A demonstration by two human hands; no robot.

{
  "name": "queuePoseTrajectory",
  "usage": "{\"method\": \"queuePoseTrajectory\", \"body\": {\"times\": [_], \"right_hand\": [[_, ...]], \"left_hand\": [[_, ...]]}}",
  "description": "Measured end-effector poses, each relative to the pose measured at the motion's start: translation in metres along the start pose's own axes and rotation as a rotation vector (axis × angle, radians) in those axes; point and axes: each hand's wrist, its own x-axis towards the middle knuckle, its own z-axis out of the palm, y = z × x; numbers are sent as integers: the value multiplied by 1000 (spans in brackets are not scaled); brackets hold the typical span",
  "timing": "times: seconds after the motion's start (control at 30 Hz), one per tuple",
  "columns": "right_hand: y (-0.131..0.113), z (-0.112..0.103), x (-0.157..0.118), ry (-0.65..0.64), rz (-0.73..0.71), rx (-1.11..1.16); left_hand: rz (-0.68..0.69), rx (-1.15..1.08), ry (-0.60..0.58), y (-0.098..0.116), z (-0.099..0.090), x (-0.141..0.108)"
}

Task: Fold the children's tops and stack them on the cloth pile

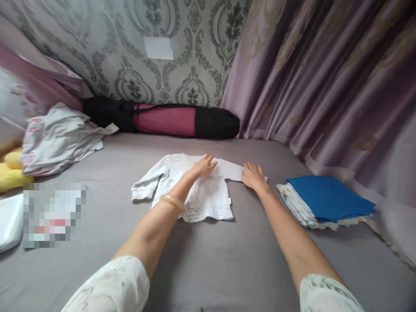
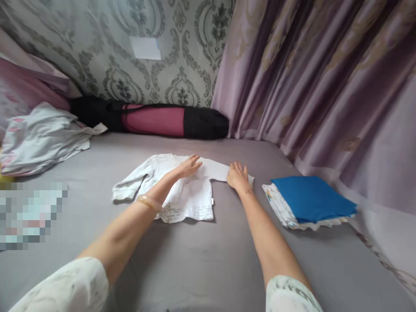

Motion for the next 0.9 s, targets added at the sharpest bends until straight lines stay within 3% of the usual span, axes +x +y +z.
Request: {"method": "queuePoseTrajectory", "body": {"times": [0.07, 0.17, 0.27, 0.33, 0.43, 0.6, 0.73, 0.83, 0.9], "right_hand": [[-34, -2, 4, 77, -141, 46], [-92, 0, 11, 48, -325, 160], [-137, 3, 23, -15, -337, 214], [-155, 7, 32, -28, -282, 230], [-164, 15, 43, 9, -205, 228], [-160, 22, 50, 24, -212, 217], [-159, 9, 51, -84, -199, 216], [-174, -2, 43, -27, -210, 189], [-193, -6, 33, 23, -323, 186]], "left_hand": [[-47, -15, 26, -11, -18, -25], [-173, -10, 83, -29, -41, -66], [-319, 9, 149, -44, -60, -100], [-384, -18, 196, -50, -68, -117], [-448, -95, 245, -56, -73, -132], [-477, -235, 267, -67, -77, -140], [-504, -293, 343, -81, -90, -148], [-576, -271, 386, -92, -101, -158], [-636, -245, 395, -98, -107, -165]]}}
